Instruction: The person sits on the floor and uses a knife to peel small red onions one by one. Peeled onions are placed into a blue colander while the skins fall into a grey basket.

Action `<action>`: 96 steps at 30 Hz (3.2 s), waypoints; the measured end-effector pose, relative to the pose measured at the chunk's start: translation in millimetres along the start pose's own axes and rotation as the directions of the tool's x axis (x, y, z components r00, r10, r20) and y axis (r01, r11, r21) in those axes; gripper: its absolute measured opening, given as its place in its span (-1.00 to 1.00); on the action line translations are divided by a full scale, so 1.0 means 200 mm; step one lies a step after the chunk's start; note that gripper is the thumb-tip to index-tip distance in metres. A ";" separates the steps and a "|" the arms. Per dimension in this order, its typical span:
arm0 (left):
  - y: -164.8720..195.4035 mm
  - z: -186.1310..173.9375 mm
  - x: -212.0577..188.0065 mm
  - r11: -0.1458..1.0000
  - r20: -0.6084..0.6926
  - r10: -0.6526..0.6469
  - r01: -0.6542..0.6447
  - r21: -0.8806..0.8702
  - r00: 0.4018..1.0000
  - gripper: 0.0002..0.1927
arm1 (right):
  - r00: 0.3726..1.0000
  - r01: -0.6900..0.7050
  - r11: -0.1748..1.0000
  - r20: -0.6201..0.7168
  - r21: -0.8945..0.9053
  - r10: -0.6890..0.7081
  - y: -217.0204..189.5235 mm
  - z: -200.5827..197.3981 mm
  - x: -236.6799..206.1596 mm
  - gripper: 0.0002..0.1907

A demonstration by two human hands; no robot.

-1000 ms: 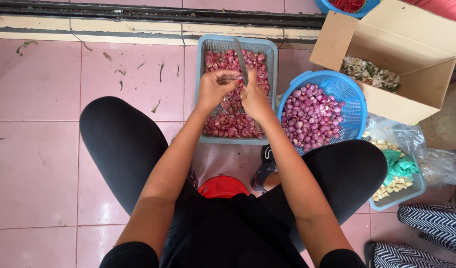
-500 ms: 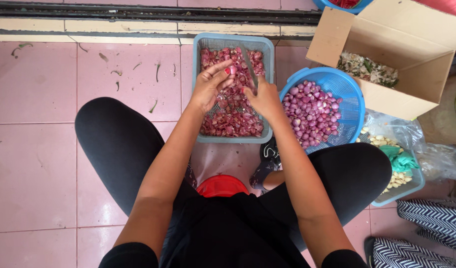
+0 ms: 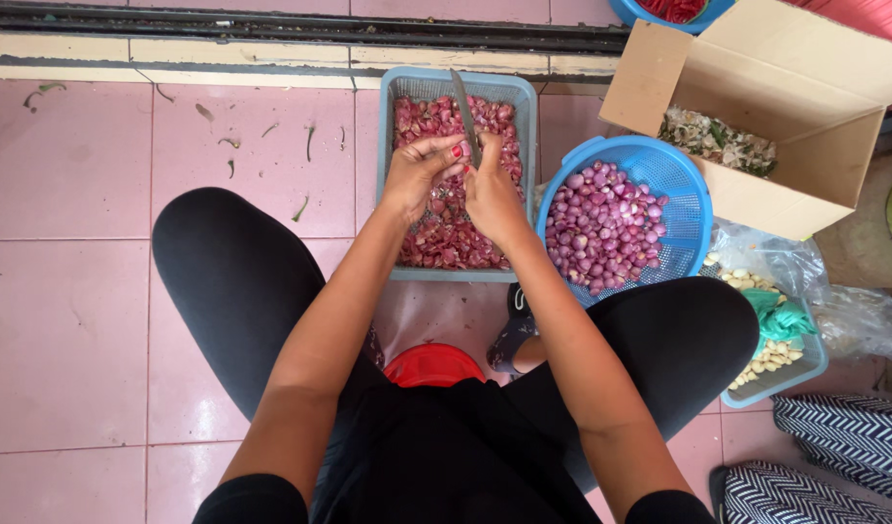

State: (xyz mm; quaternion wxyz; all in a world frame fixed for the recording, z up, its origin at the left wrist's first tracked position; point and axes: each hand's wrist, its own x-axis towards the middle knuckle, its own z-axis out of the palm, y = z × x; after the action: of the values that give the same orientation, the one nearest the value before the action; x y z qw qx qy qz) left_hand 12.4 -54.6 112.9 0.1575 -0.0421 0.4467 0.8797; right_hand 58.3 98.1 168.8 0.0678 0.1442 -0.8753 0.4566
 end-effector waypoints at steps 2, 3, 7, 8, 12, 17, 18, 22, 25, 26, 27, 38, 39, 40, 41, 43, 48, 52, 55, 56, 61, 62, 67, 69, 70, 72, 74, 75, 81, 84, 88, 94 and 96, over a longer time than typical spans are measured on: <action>0.01 0.00 -0.01 0.998 0.023 0.019 -0.020 0.054 1.000 -0.76 | 0.999 -0.040 0.999 0.026 0.023 0.040 0.02 0.00 0.00 -0.45; 0.01 0.00 -0.01 0.998 0.028 0.010 -0.012 0.055 1.000 -0.77 | 0.998 -0.052 0.999 0.027 0.015 0.052 0.03 0.01 0.00 -0.46; 0.01 0.00 -0.01 0.994 0.048 0.003 -0.008 0.110 0.999 -0.79 | 0.992 -0.120 0.992 0.039 0.025 0.119 0.04 0.00 -0.01 -0.50; 0.02 0.00 0.00 0.990 0.051 0.007 -0.014 0.138 0.999 -0.80 | 0.989 -0.143 0.989 0.046 0.039 0.141 0.04 -0.01 -0.01 -0.52; 0.03 0.00 0.00 0.972 0.068 0.053 -0.067 0.224 0.996 -0.79 | 0.991 -0.121 0.992 0.052 -0.017 0.122 0.03 -0.04 0.00 -0.50; 0.04 0.01 0.00 0.973 0.056 0.072 -0.082 0.215 0.996 -0.76 | 0.977 -0.166 0.940 0.082 -0.298 0.199 0.04 -0.06 0.01 -0.54; 0.05 0.01 0.00 0.975 0.033 0.085 -0.090 0.201 0.996 -0.74 | 0.990 -0.123 0.964 0.041 -0.236 0.136 0.04 -0.06 0.02 -0.54; 0.06 0.02 0.01 0.987 -0.024 0.102 -0.099 0.125 0.994 -0.67 | 0.993 -0.098 0.989 -0.070 -0.111 0.091 0.05 -0.04 0.05 -0.65; 0.05 0.02 0.01 0.992 -0.043 0.088 -0.083 0.095 0.995 -0.69 | 0.977 -0.207 0.978 -0.054 -0.012 0.207 0.04 -0.02 0.05 -0.74; 0.04 0.03 0.01 0.993 -0.047 0.081 -0.077 0.092 0.996 -0.70 | 0.969 -0.244 0.969 -0.041 0.034 0.245 0.04 -0.02 0.05 -0.75; 0.03 0.03 0.01 0.989 -0.028 0.090 -0.086 0.121 0.996 -0.71 | 0.972 -0.227 0.973 -0.049 0.034 0.229 0.04 -0.02 0.05 -0.75; 0.00 0.03 0.03 0.990 -0.042 0.113 -0.109 0.088 0.993 -0.78 | 0.984 -0.172 0.984 -0.060 -0.054 0.169 0.00 -0.01 0.06 -0.67; 0.00 0.03 0.03 0.990 -0.054 0.105 -0.100 0.097 0.993 -0.78 | 0.986 -0.162 0.985 -0.060 -0.067 0.158 -0.01 -0.01 0.06 -0.62; 0.00 0.04 0.02 0.990 -0.066 0.098 -0.090 0.105 0.993 -0.77 | 0.987 -0.151 0.985 -0.060 -0.081 0.147 -0.02 0.00 0.06 -0.58; 0.00 0.04 0.02 0.990 -0.078 0.090 -0.081 0.114 0.993 -0.76 | 0.989 -0.141 0.986 -0.060 -0.094 0.136 -0.03 0.00 0.05 -0.53; 0.01 0.04 0.01 0.988 -0.065 0.118 -0.111 0.111 0.991 -0.75 | 0.987 -0.162 0.974 -0.046 -0.157 0.156 -0.05 0.01 0.05 -0.50; 0.00 0.04 0.02 0.981 -0.061 0.162 -0.154 0.119 0.985 -0.76 | 0.982 -0.183 0.951 0.009 -0.250 0.191 -0.05 0.00 0.05 -0.62; -0.02 0.02 0.04 0.984 -0.065 0.144 -0.136 0.115 0.987 -0.76 | 0.987 -0.153 0.964 0.021 -0.219 0.161 -0.02 -0.02 0.04 -0.62; -0.03 0.00 0.04 0.990 -0.067 0.108 -0.101 0.096 0.992 -0.76 | 0.982 -0.174 0.970 0.049 -0.169 0.185 0.02 -0.02 0.05 -0.62; -0.03 -0.01 0.05 0.993 -0.066 0.092 -0.086 0.087 0.994 -0.75 | 0.979 -0.186 0.970 0.060 -0.155 0.197 0.03 -0.02 0.06 -0.62; -0.04 -0.01 0.05 0.996 -0.068 0.074 -0.070 0.060 0.995 -0.76 | 0.999 -0.040 0.991 0.016 -0.125 0.043 0.05 -0.06 0.06 -0.58; -0.03 -0.01 0.05 0.996 -0.073 0.072 -0.067 0.064 0.995 -0.76 | 1.000 -0.009 0.989 -0.002 -0.150 0.009 0.04 -0.06 0.05 -0.56; -0.04 -0.01 0.05 0.997 -0.097 0.067 -0.063 0.050 0.993 -0.77 | 0.984 -0.167 0.956 0.027 -0.240 0.179 -0.03 -0.03 0.03 -0.54; -0.04 -0.02 0.05 0.995 -0.108 0.076 -0.069 0.067 0.991 -0.77 | 0.977 -0.193 0.944 0.040 -0.267 0.210 -0.04 -0.03 0.03 -0.53; -0.04 -0.02 0.06 0.994 -0.109 0.081 -0.073 0.076 0.991 -0.77 | 0.972 -0.211 0.937 0.047 -0.279 0.232 -0.05 -0.03 0.03 -0.53; -0.06 -0.02 0.05 0.992 -0.120 0.084 -0.072 0.100 0.989 -0.77 | 0.969 -0.214 0.926 0.049 -0.311 0.240 -0.05 -0.01 0.02 -0.54; -0.06 -0.03 0.05 0.989 -0.134 0.084 -0.066 0.133 0.987 -0.77 | 0.978 -0.181 0.920 0.037 -0.348 0.206 -0.05 0.00 0.02 -0.55; -0.07 -0.04 0.05 0.990 -0.132 0.087 -0.071 0.121 0.987 -0.78 | 0.980 -0.170 0.919 0.037 -0.357 0.195 -0.04 0.01 0.02 -0.56; -0.08 -0.04 0.06 0.993 -0.107 0.078 -0.069 0.091 0.991 -0.78 | 0.979 -0.174 0.928 0.046 -0.329 0.199 0.01 0.00 0.01 -0.57; -0.07 -0.04 0.06 0.998 -0.101 0.046 -0.040 0.056 0.994 -0.77 | 0.968 -0.222 0.939 0.053 -0.261 0.244 0.03 0.00 0.02 -0.54; -0.06 -0.04 0.06 0.998 -0.088 0.032 -0.027 0.063 0.996 -0.76 | 0.967 -0.233 0.951 0.057 -0.206 0.249 0.06 0.01 0.02 -0.46; -0.03 -0.02 0.06 0.999 -0.048 0.011 -0.010 0.040 0.999 -0.78 | 0.960 -0.259 0.946 0.059 -0.196 0.275 0.12 -0.01 0.04 -0.45; -0.02 -0.03 0.05 0.998 -0.054 0.016 -0.013 0.058 0.998 -0.78 | 0.964 -0.249 0.956 0.060 -0.154 0.261 0.12 -0.01 0.04 -0.46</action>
State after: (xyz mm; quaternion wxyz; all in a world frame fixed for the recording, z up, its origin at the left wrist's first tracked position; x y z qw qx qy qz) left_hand 3.0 -55.5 104.0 0.1401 -0.0584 0.4763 0.8661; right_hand 42.4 112.1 153.5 -0.0163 0.0430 -0.9195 0.3904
